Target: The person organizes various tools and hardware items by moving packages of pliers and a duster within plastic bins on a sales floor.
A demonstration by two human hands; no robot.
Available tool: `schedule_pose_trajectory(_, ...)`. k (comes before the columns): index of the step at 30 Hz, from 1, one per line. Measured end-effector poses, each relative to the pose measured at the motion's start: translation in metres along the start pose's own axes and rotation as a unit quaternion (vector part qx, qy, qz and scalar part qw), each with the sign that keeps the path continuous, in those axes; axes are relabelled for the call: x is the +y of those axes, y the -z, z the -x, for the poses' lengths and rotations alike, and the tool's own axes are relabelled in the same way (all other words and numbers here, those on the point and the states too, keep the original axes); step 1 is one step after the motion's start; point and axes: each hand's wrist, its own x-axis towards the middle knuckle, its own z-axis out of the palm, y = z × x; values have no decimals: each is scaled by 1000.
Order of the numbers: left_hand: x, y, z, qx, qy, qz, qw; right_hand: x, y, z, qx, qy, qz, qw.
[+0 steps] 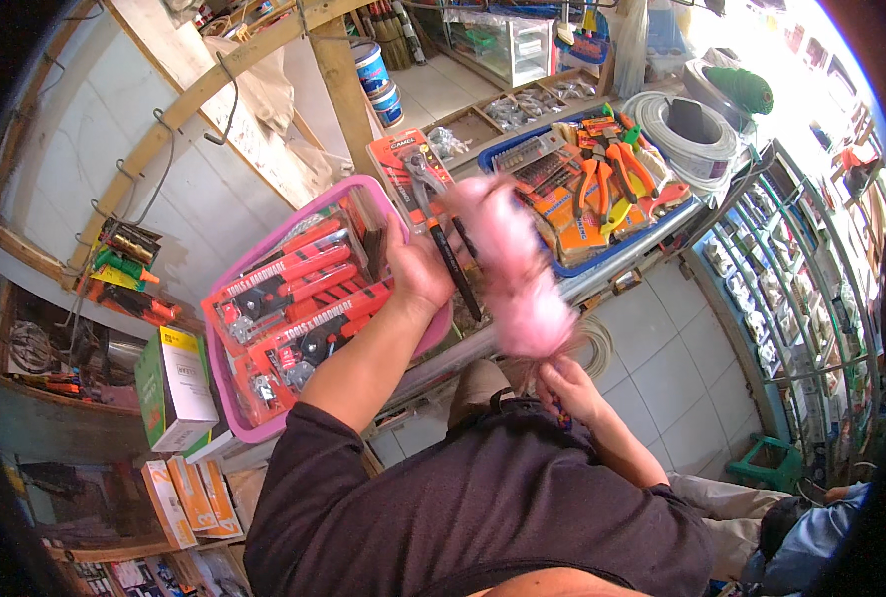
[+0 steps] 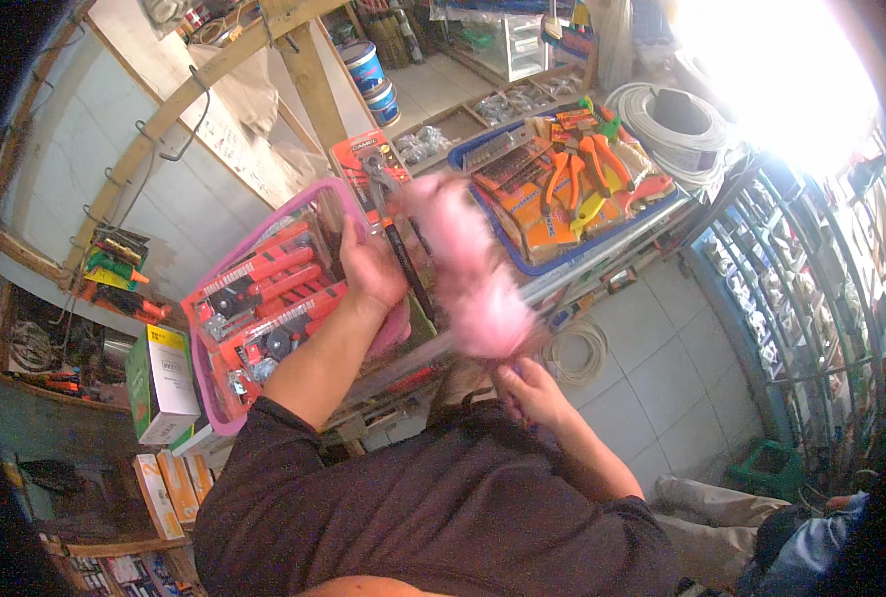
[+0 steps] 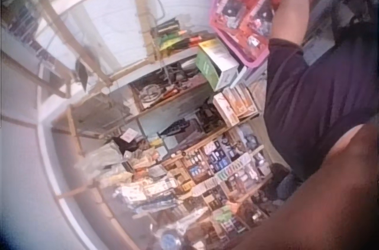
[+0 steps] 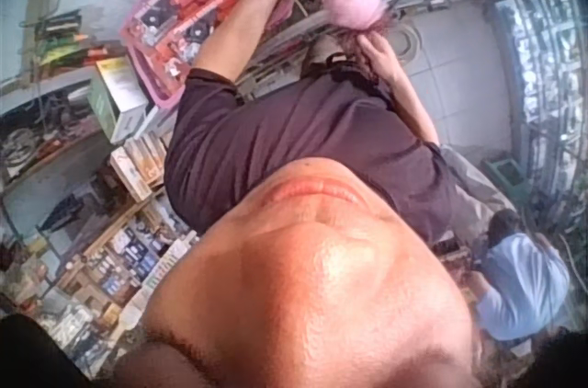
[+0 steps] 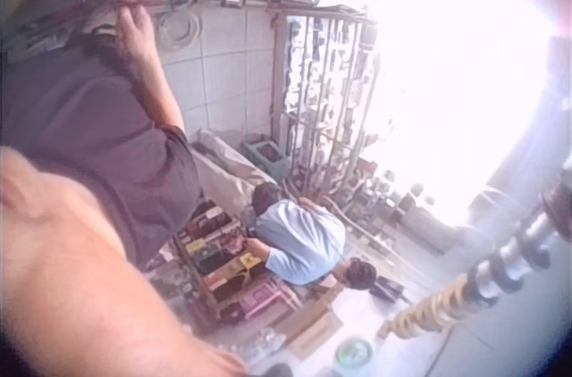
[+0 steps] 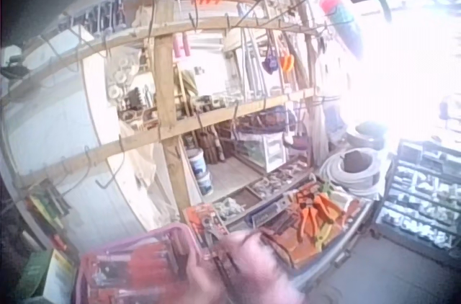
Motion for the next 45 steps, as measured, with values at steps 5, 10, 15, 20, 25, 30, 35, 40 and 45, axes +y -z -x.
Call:
schedule_pose_trajectory(5, -13, -23, -11, 249, -60, -95, 962, -1, 6, 6, -25, -6, 55, 998)
schedule_pose_trajectory(10, -14, -13, -11, 177, -48, -82, 980, 0, 12, 6, -78, 1, 85, 993)
schedule_pose_trajectory(15, -6, -6, -8, 10, 24, 13, 1000, 0, 4, -3, 12, 2, 19, 1000)
schedule_pose_trajectory(20, -20, -25, -17, 19, -35, 52, 998, -5, 5, -9, -30, 8, 39, 999)
schedule_pose_trajectory(25, -12, 1, -1, 232, -30, -103, 967, -24, -15, -19, -42, -26, 97, 994)
schedule_pose_trajectory(30, -24, -54, -26, 301, -36, -104, 947, -24, -12, -28, 54, 6, -13, 998)
schedule_pose_trajectory(35, -21, -34, -22, 281, -51, -216, 934, -33, -7, -37, 7, 13, 55, 998)
schedule_pose_trajectory(40, -2, 15, -7, -36, 29, -23, 999, -52, -12, -44, -10, -25, 145, 989)
schedule_pose_trajectory(45, -3, 0, -9, -15, 70, 5, 997, -55, -10, -57, 74, 37, 32, 996)
